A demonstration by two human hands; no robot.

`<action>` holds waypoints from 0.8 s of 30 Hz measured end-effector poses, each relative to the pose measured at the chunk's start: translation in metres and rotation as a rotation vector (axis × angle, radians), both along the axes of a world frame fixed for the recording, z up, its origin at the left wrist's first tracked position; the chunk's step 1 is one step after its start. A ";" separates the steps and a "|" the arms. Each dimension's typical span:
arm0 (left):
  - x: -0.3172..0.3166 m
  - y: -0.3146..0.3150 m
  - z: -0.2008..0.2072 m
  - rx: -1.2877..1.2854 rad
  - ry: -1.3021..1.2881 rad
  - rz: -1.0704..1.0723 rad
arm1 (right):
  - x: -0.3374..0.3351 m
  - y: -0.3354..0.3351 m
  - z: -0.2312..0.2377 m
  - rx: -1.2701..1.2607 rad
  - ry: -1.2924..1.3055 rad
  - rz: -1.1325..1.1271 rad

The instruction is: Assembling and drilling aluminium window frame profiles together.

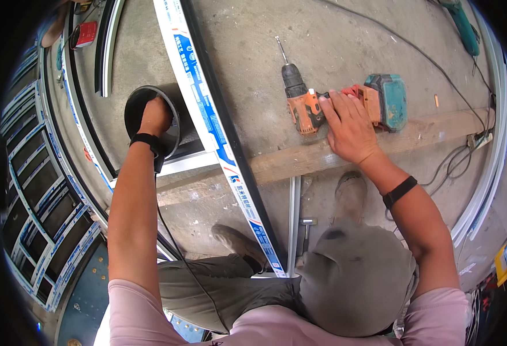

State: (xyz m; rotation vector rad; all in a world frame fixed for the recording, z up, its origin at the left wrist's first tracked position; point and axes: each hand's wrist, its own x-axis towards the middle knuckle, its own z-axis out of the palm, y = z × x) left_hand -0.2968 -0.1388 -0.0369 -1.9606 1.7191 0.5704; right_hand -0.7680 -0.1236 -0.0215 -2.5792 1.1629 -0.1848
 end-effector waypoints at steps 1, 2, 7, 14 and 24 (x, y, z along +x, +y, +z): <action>-0.002 0.002 0.005 -0.043 0.056 0.064 | -0.002 0.000 0.001 0.005 0.006 -0.006; -0.005 0.001 0.015 -0.094 0.102 0.131 | -0.001 0.000 0.003 0.002 -0.001 -0.004; 0.012 0.021 0.028 -0.377 0.317 0.469 | 0.000 0.004 -0.003 -0.003 -0.028 0.000; -0.066 0.036 0.134 -0.630 0.763 0.917 | -0.004 0.007 0.000 0.021 -0.026 -0.016; -0.227 0.119 0.112 -0.034 1.133 1.083 | 0.028 0.032 0.026 0.414 -0.448 -0.053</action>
